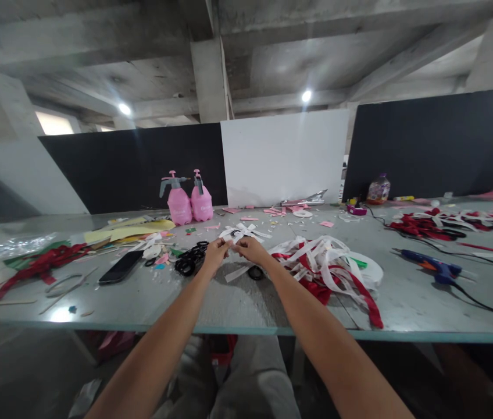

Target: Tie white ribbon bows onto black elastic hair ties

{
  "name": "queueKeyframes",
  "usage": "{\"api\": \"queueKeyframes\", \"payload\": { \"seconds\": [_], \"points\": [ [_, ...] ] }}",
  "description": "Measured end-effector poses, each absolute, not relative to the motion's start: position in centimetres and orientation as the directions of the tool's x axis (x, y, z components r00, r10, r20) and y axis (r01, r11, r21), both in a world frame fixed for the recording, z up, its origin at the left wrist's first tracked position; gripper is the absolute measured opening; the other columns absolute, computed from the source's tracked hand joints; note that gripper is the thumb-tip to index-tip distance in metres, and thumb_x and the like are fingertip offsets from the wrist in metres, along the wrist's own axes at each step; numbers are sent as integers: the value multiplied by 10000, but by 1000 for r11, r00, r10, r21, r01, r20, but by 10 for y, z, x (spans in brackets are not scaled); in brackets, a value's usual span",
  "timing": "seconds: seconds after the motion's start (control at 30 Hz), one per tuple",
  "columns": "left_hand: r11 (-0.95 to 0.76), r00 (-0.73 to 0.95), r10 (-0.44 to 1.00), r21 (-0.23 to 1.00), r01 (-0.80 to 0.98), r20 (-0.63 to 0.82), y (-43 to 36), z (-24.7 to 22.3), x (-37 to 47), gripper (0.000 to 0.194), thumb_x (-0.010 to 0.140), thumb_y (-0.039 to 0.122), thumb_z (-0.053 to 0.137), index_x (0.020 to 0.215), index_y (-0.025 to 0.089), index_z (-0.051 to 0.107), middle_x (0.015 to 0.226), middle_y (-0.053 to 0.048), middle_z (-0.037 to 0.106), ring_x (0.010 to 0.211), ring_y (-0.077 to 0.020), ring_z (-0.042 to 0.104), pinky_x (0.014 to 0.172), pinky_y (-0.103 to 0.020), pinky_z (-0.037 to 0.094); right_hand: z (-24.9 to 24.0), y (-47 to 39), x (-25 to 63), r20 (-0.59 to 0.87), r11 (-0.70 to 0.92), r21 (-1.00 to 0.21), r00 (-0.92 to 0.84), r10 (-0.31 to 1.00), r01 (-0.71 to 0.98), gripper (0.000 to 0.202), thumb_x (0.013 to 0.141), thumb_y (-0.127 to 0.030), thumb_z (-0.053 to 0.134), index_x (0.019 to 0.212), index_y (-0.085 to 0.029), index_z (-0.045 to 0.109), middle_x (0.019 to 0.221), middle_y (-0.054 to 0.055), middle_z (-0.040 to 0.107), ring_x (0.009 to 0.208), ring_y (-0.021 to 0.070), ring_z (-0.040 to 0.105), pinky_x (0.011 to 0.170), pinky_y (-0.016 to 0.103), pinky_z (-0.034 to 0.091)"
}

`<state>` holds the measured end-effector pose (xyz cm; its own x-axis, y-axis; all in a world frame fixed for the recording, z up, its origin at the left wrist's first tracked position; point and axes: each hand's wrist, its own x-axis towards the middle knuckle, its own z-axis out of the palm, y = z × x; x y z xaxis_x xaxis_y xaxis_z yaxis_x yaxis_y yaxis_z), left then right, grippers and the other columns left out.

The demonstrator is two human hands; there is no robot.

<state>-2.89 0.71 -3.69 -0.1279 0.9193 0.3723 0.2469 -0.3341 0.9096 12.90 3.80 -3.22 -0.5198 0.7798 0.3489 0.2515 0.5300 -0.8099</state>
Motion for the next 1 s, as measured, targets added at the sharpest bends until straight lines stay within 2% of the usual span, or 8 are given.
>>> {"api": "queueKeyframes", "payload": {
  "seconds": [0.13,0.33,0.77,1.0],
  "points": [
    [-334,-65,933,918,214,354,8,-39,-28,375,737,500,580,773,129,616,478,32,488,420,-75,429,450,-205,321,-30,34,129,357,533,-811,-517,778,241,262,761,-411,548,683,-161,556,504,-36,506,413,68,380,442,201,287],
    [-266,54,964,940,214,261,7,-41,-23,413,725,533,584,793,125,590,485,27,505,422,-82,451,454,-207,324,-30,41,131,436,597,-745,-460,774,297,195,733,-315,538,645,-143,567,530,-35,484,503,79,399,502,207,291],
    [-312,60,948,879,360,312,10,-44,-25,404,737,535,556,735,132,583,472,21,506,439,-93,456,483,-216,314,-35,47,135,442,635,-692,-493,749,343,195,754,-306,540,692,-136,613,564,-24,507,535,92,405,526,217,293],
    [-273,128,962,888,370,242,15,-53,-26,466,746,591,511,722,130,577,475,18,504,426,-97,443,473,-224,312,-35,48,136,433,656,-639,-516,739,403,168,766,-257,538,671,-142,616,554,-18,504,545,100,408,527,222,285]
  ]
}}
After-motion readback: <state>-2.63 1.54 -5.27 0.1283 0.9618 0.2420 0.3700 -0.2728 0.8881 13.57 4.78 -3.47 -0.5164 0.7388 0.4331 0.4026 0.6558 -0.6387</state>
